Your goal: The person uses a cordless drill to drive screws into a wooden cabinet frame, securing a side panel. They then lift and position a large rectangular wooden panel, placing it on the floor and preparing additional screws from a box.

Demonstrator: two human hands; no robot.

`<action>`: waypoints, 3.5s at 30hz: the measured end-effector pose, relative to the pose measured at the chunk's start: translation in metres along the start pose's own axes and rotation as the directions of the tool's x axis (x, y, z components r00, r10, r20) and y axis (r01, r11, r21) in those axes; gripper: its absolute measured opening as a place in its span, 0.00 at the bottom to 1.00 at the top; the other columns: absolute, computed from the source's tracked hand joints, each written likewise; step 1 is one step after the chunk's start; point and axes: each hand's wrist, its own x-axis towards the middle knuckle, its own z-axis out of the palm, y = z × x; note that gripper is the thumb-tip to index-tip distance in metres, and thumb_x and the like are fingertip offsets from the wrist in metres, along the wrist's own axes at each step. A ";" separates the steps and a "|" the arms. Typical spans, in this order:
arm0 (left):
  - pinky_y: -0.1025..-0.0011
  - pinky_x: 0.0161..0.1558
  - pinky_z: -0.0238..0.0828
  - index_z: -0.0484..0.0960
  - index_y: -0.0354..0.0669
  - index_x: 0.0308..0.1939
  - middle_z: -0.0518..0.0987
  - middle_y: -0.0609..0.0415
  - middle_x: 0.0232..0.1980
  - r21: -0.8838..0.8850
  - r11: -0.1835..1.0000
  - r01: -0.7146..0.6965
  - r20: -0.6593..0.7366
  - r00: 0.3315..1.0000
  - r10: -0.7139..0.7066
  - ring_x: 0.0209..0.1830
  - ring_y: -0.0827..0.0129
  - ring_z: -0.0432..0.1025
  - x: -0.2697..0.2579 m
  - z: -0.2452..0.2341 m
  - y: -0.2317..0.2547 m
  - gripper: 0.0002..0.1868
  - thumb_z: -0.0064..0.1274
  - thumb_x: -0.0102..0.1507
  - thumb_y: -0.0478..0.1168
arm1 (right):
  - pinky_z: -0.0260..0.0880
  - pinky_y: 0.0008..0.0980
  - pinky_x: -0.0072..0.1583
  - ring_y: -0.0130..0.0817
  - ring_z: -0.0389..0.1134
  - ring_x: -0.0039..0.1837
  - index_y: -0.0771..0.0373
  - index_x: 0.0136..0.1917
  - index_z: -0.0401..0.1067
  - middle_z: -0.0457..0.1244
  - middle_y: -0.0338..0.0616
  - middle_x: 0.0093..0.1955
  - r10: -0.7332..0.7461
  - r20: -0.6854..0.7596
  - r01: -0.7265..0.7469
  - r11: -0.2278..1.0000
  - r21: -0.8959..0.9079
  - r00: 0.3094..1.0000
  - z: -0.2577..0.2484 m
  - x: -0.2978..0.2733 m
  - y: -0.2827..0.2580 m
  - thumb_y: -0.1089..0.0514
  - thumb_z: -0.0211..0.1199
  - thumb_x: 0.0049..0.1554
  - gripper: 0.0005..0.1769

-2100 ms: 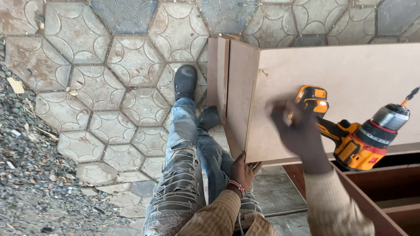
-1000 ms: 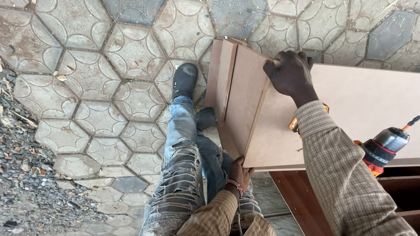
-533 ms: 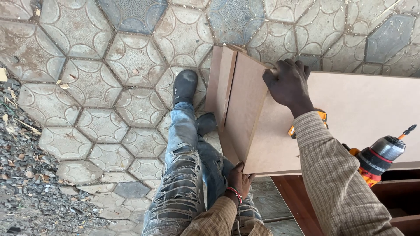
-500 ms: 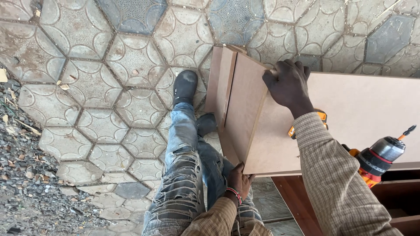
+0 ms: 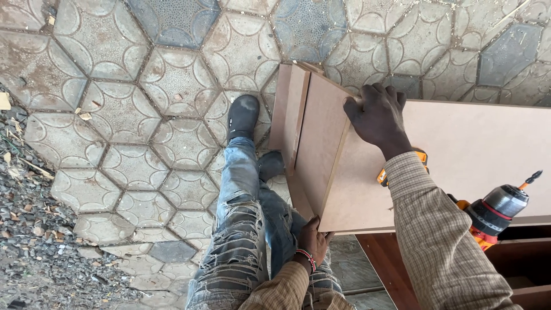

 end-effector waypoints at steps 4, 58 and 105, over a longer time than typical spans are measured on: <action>0.46 0.86 0.75 0.87 0.43 0.75 0.91 0.47 0.76 0.048 0.999 -0.005 -0.037 0.999 0.006 0.80 0.53 0.81 0.001 -0.001 -0.002 0.27 0.56 0.72 0.44 | 0.61 0.68 0.62 0.74 0.68 0.59 0.63 0.49 0.75 0.71 0.59 0.52 -0.042 -0.019 0.041 0.998 -0.057 0.999 0.006 0.000 0.004 0.38 0.61 0.73 0.25; 0.36 0.88 0.72 0.86 0.45 0.67 0.91 0.49 0.73 0.073 0.997 -0.031 -0.001 1.000 0.031 0.79 0.54 0.82 0.012 -0.013 -0.004 0.17 0.54 0.76 0.43 | 0.51 0.51 0.75 0.49 0.64 0.66 0.48 0.59 0.64 0.66 0.28 0.52 0.081 0.029 -0.086 0.939 0.332 0.996 -0.025 -0.007 -0.020 0.43 0.68 0.69 0.17; 0.26 0.86 0.68 0.88 0.50 0.57 0.87 0.56 0.74 0.136 0.985 -0.103 0.142 0.986 0.084 0.84 0.54 0.75 0.041 -0.040 -0.009 0.09 0.59 0.79 0.48 | 0.46 0.47 0.74 0.37 0.65 0.69 0.45 0.58 0.67 0.65 0.16 0.41 0.096 0.048 -0.107 0.913 0.394 0.994 -0.022 0.000 -0.018 0.50 0.62 0.64 0.10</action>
